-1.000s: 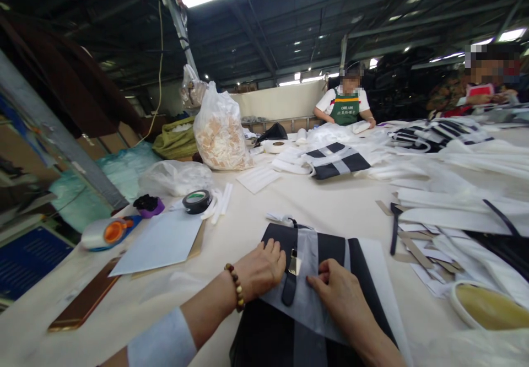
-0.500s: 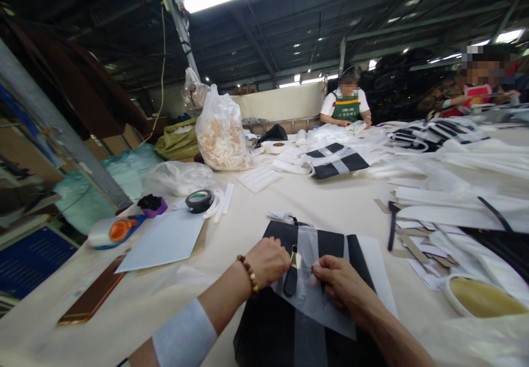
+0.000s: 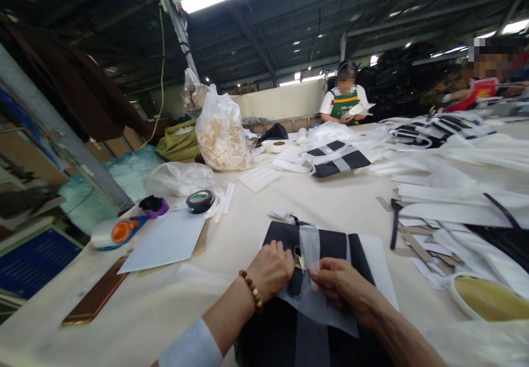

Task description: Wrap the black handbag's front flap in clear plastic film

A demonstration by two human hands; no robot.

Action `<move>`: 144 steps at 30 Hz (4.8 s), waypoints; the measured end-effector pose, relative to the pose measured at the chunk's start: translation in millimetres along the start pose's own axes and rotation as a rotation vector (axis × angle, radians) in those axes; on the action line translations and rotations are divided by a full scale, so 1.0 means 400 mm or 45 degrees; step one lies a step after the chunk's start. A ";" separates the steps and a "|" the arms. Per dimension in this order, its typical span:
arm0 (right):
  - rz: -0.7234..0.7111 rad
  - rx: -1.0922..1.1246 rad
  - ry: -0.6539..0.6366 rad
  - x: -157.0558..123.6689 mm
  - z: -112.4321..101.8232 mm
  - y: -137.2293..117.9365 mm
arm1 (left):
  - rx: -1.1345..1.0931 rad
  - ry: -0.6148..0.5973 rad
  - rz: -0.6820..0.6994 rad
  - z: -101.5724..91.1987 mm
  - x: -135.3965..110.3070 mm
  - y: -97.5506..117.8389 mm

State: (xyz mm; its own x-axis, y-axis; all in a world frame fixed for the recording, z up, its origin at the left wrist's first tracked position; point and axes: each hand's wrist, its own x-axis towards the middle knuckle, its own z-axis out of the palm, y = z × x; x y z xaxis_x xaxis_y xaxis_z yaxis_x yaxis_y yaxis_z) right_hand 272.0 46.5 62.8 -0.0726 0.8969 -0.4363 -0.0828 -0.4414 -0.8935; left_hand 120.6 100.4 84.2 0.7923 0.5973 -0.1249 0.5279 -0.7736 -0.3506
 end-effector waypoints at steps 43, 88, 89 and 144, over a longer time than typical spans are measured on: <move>-0.304 -0.055 0.150 0.000 -0.006 0.049 | -0.353 0.135 -0.165 0.015 0.047 0.065; -0.201 -0.901 0.493 -0.023 0.014 0.070 | -0.801 0.232 -0.567 0.078 0.129 -0.018; -0.197 -0.903 0.484 -0.023 0.015 0.069 | -0.796 0.231 -0.571 0.078 0.132 -0.018; -0.153 -1.196 1.003 0.014 -0.135 0.020 | -0.777 0.198 -0.556 0.081 0.124 -0.007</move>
State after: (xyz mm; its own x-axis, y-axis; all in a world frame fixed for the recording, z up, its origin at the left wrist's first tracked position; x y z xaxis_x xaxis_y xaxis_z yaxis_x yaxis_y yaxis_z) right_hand 324.7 49.4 47.3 0.5322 0.8466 0.0000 0.7232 -0.4547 -0.5198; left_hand 148.4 139.1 49.0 0.4832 0.8738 0.0548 0.8425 -0.4811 0.2425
